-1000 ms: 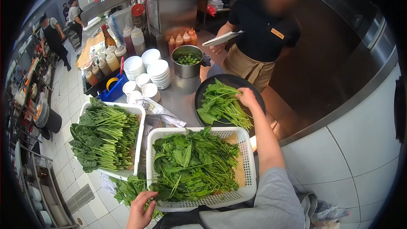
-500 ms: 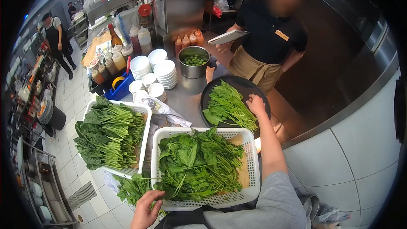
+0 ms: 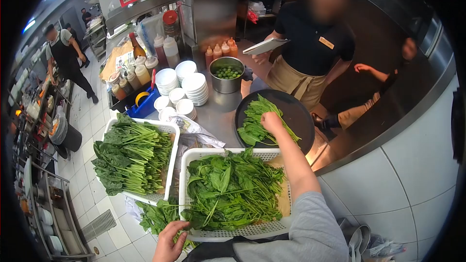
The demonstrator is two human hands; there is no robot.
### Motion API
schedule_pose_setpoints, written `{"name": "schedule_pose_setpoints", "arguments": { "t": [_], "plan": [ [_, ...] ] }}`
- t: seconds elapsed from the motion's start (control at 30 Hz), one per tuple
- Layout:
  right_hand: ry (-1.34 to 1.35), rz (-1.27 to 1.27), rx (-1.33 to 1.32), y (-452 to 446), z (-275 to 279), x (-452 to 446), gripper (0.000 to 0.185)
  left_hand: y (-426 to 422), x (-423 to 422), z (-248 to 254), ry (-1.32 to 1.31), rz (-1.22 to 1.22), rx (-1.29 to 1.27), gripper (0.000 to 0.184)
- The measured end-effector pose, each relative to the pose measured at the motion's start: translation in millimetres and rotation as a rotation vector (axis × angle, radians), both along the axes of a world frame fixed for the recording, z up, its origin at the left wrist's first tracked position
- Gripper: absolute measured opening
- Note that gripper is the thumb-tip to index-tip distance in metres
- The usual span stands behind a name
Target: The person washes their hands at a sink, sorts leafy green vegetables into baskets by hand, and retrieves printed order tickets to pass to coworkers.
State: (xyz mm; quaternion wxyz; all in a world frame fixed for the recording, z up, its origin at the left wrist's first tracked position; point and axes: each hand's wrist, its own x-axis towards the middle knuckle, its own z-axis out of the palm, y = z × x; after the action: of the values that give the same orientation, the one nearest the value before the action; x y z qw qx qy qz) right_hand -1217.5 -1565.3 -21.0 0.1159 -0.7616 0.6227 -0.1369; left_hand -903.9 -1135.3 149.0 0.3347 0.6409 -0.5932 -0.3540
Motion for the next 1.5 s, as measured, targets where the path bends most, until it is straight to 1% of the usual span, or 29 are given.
{"name": "schedule_pose_setpoints", "arguments": {
  "t": [0.07,0.17,0.2,0.3,0.33,0.43,0.53,0.6,0.63,0.77,0.8,0.87,0.93,0.97,1.03,1.07,1.1,1.17,1.23,1.27,1.3,1.33,1.37,1.4,1.43,1.47,1.5],
  "plan": [
    [-0.203,0.074,0.050,-4.9,20.1,-11.6,0.016,1.0,0.5,-0.7,-0.002,0.018,0.007,0.023],
    [-0.498,-0.072,0.122,-19.3,31.3,-32.3,0.021,0.5,-3.8,-1.5,0.003,0.019,0.027,0.023],
    [-0.573,-0.119,0.113,-21.1,30.7,-38.1,0.020,-1.1,-6.3,-0.7,0.003,0.010,0.029,0.023],
    [-0.275,-0.035,-0.128,-12.7,34.2,-51.1,0.020,-4.0,-9.6,-0.1,0.019,-0.014,0.017,0.023],
    [-0.282,-0.075,-0.066,-10.4,37.0,-52.3,0.020,-4.8,-10.1,-0.2,0.029,-0.017,0.010,0.023],
    [-0.400,-0.073,0.063,0.4,37.2,-51.1,0.021,-5.8,-8.0,0.9,-0.002,-0.008,-0.024,0.023],
    [-0.264,0.115,0.086,15.3,30.9,-49.4,0.022,-5.6,-5.9,2.0,-0.004,0.003,-0.016,0.023],
    [-0.159,0.095,0.108,20.3,10.2,-45.9,0.022,-4.7,-6.8,0.7,-0.016,-0.010,-0.027,0.023],
    [-0.108,0.085,0.115,23.7,9.2,-40.1,0.022,-4.5,-7.5,0.4,-0.023,-0.016,-0.035,0.023],
    [-0.039,-0.106,0.223,26.6,13.5,-21.9,0.022,-3.9,-8.9,3.2,-0.037,-0.028,-0.038,0.023],
    [-0.041,-0.124,0.168,24.2,10.3,-19.9,0.021,-3.3,-8.5,4.7,-0.043,-0.022,-0.033,0.023],
    [-0.043,-0.158,0.064,13.2,-15.1,-20.9,0.020,-1.6,-4.4,3.0,-0.044,-0.023,-0.048,0.024],
    [-0.294,-0.199,0.124,4.3,-29.5,-31.4,0.019,5.4,5.8,-8.6,-0.035,-0.024,-0.066,0.025],
    [-0.259,-0.173,0.027,5.8,-27.7,-33.0,0.019,5.7,5.4,-5.6,-0.029,-0.013,-0.070,0.025],
    [-0.191,-0.195,-0.154,34.0,17.2,-16.2,0.018,10.5,7.7,-7.2,-0.024,0.012,-0.081,0.025],
    [-0.261,-0.064,-0.337,37.4,23.6,-11.7,0.019,14.5,10.1,-9.4,-0.003,0.016,-0.070,0.025],
    [-0.381,0.015,-0.374,48.3,40.2,-0.6,0.020,15.8,12.0,-12.2,0.019,0.017,-0.071,0.025],
    [-0.647,0.054,-0.325,85.6,69.2,33.7,0.017,16.6,14.2,-15.1,0.057,0.010,-0.088,0.024],
    [-0.958,0.163,-0.177,150.7,101.4,81.8,0.014,20.1,17.9,-17.1,0.085,-0.003,-0.108,0.024],
    [-0.932,0.255,-0.134,190.4,120.1,106.1,0.014,21.4,25.5,-22.8,0.040,-0.086,-0.149,0.032],
    [-0.925,0.349,-0.101,230.4,132.4,130.2,0.015,24.1,25.8,-24.7,0.208,-0.005,-0.130,0.035],
    [-0.905,0.519,-0.181,269.0,148.2,153.2,0.011,26.7,22.7,-25.7,0.377,0.073,-0.111,0.038],
    [-0.886,0.724,-0.148,296.2,137.2,173.7,0.006,29.2,22.1,-27.7,0.548,0.149,-0.090,0.042],
    [-0.618,0.901,-0.253,323.4,139.8,191.7,0.007,30.7,27.8,-32.2,0.696,0.166,-0.077,0.048],
    [-0.539,0.990,-0.207,348.4,139.4,209.9,0.013,33.3,35.3,-37.2,0.756,0.229,-0.033,0.047],
    [-0.482,0.993,-0.270,365.6,132.9,219.9,0.017,35.8,45.0,-42.0,0.813,0.290,0.010,0.047],
    [-0.469,0.942,-0.239,370.7,129.6,220.2,0.018,37.7,54.5,-46.4,0.869,0.350,0.055,0.046]
  ]
}}
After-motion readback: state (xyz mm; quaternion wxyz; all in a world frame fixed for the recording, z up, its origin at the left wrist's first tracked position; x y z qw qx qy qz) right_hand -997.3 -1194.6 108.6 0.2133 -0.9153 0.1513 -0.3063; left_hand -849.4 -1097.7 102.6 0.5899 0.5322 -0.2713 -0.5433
